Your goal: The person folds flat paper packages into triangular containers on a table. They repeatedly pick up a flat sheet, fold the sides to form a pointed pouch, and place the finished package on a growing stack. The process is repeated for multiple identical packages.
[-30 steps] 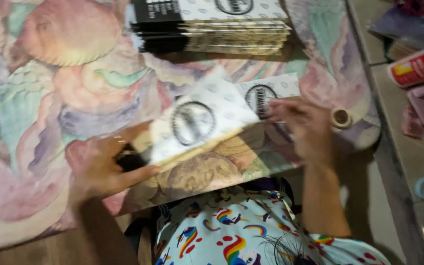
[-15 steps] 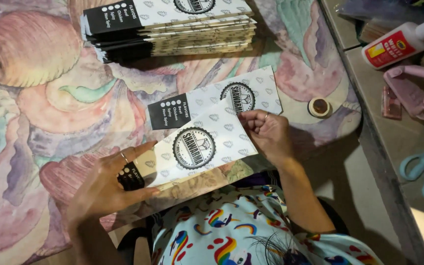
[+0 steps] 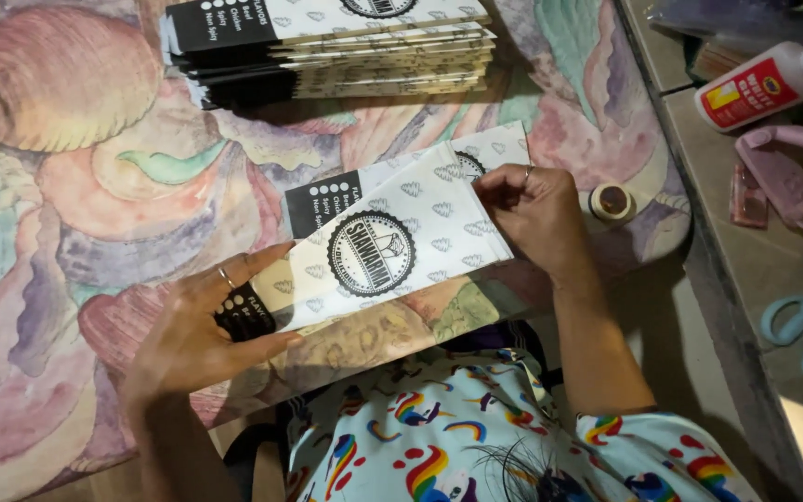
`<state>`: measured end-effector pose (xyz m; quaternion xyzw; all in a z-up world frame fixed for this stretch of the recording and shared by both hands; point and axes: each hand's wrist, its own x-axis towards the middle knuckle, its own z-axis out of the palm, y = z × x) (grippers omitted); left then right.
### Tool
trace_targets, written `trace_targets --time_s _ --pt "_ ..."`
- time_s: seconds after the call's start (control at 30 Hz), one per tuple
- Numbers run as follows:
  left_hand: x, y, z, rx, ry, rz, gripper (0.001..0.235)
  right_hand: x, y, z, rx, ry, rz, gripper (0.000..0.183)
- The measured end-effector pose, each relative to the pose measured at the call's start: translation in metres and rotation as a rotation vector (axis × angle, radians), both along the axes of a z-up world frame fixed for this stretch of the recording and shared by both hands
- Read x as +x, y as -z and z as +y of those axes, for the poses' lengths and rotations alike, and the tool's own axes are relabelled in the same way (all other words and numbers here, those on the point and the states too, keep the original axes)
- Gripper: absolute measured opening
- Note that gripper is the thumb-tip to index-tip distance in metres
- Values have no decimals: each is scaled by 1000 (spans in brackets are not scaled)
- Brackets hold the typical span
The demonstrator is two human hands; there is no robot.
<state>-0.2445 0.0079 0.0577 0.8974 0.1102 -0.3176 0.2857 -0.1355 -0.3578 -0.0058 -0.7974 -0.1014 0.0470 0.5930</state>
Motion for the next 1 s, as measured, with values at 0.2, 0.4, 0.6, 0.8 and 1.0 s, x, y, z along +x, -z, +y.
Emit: trace_targets --time_s 0.2,0.4,0.6,0.8,1.0 --pt "0 7 5 -55 88 -177 102 -7 2 3 167 9 118 26" --pt "1 10 6 -4 47 -71 107 -5 -4 -1 146 0 140 28" --pt "-9 23 27 -200 39 -308 92 -1 -36 8 8 63 83 15" --pt "-57 22 82 -364 -247 -429 67 34 -4 -51 -27 261 37 14" --pt "-86 -5 96 -110 0 -753 73 39 26 -69 4 295 57 24"
